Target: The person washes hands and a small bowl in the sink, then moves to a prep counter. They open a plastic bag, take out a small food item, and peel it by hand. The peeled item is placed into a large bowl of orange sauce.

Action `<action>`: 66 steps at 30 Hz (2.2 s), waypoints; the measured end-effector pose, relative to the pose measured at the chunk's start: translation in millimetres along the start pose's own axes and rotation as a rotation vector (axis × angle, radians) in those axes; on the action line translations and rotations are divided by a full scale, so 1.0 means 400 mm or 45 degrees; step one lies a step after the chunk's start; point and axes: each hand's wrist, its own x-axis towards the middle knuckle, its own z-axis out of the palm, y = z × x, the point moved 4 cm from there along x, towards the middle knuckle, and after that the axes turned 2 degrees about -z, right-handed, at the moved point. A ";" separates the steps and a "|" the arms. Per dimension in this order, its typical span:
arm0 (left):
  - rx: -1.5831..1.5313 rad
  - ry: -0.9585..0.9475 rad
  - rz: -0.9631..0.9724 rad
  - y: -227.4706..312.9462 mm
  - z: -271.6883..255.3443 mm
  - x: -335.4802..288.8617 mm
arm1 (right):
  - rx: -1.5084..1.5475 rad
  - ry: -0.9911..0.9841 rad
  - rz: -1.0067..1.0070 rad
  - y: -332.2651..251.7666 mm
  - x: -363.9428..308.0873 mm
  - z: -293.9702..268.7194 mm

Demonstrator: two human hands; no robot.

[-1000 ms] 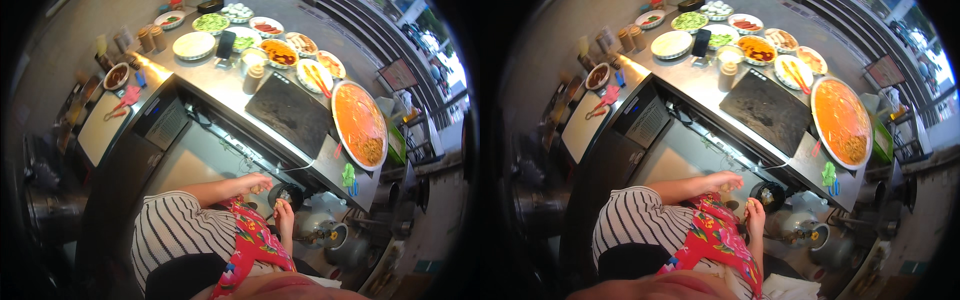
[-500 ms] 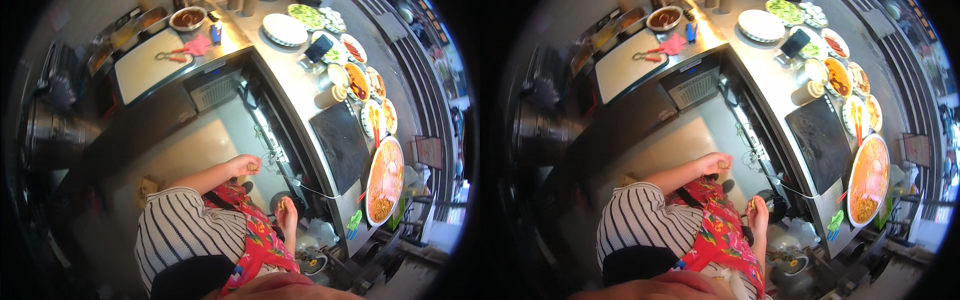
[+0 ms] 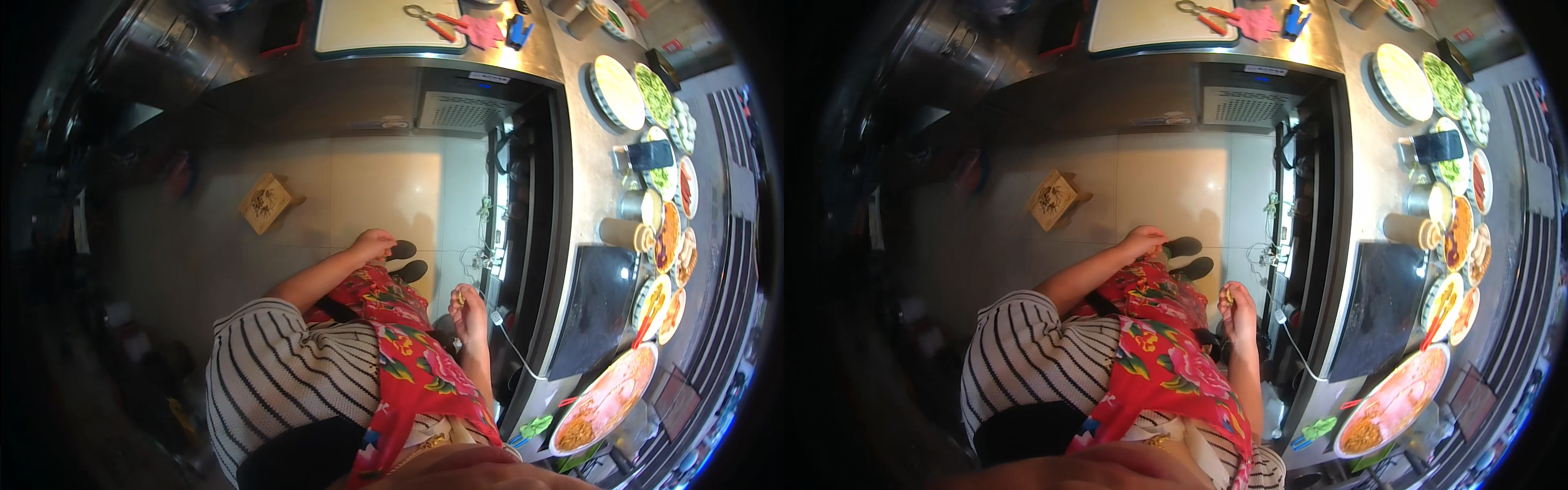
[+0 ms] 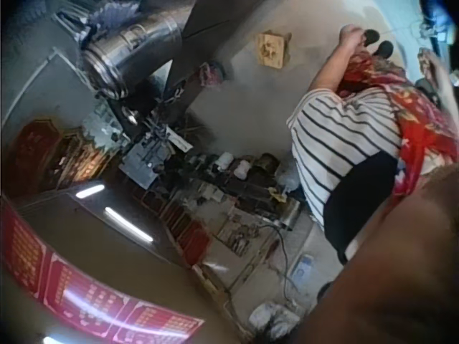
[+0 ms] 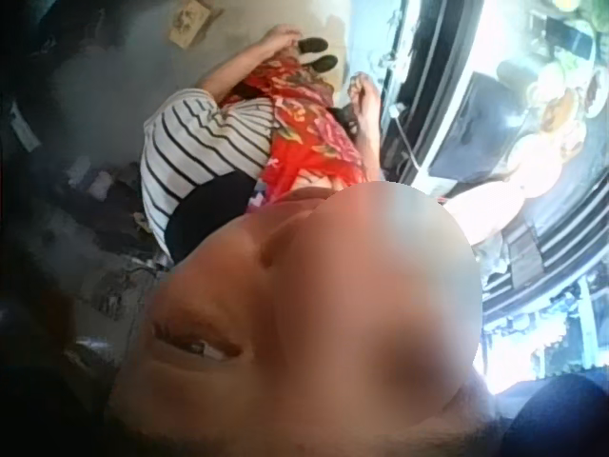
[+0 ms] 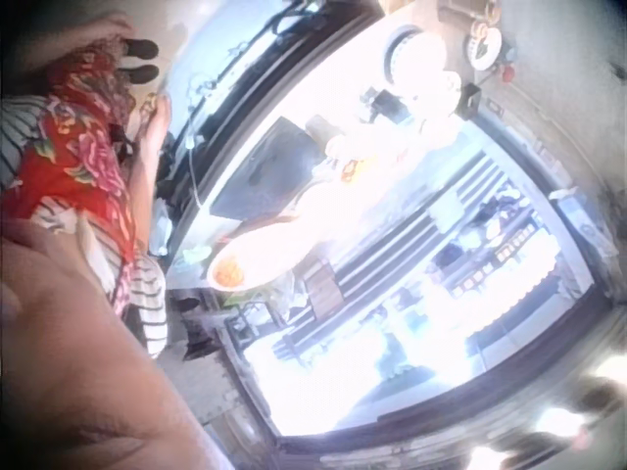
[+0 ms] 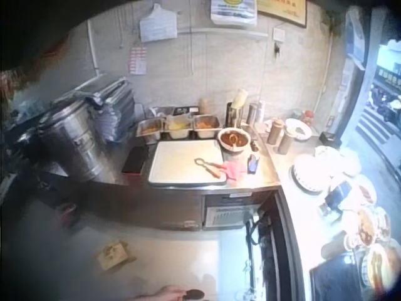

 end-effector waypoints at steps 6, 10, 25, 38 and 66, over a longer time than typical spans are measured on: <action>0.154 0.238 -0.067 -0.143 -0.121 0.002 | -0.312 0.000 0.160 -0.081 0.131 0.109; 0.281 0.454 0.363 -0.191 -0.280 0.153 | -0.620 -0.316 -0.078 -0.185 0.290 0.352; -0.018 0.514 -0.076 0.015 -0.862 0.470 | -2.899 0.251 -1.285 -0.672 0.979 1.261; 0.626 0.614 -0.347 -0.144 -0.959 0.482 | -2.125 -0.145 -0.962 -0.553 0.708 1.212; 2.378 0.001 -1.416 -0.532 -1.506 1.343 | -1.460 0.313 -0.029 0.345 1.297 -0.328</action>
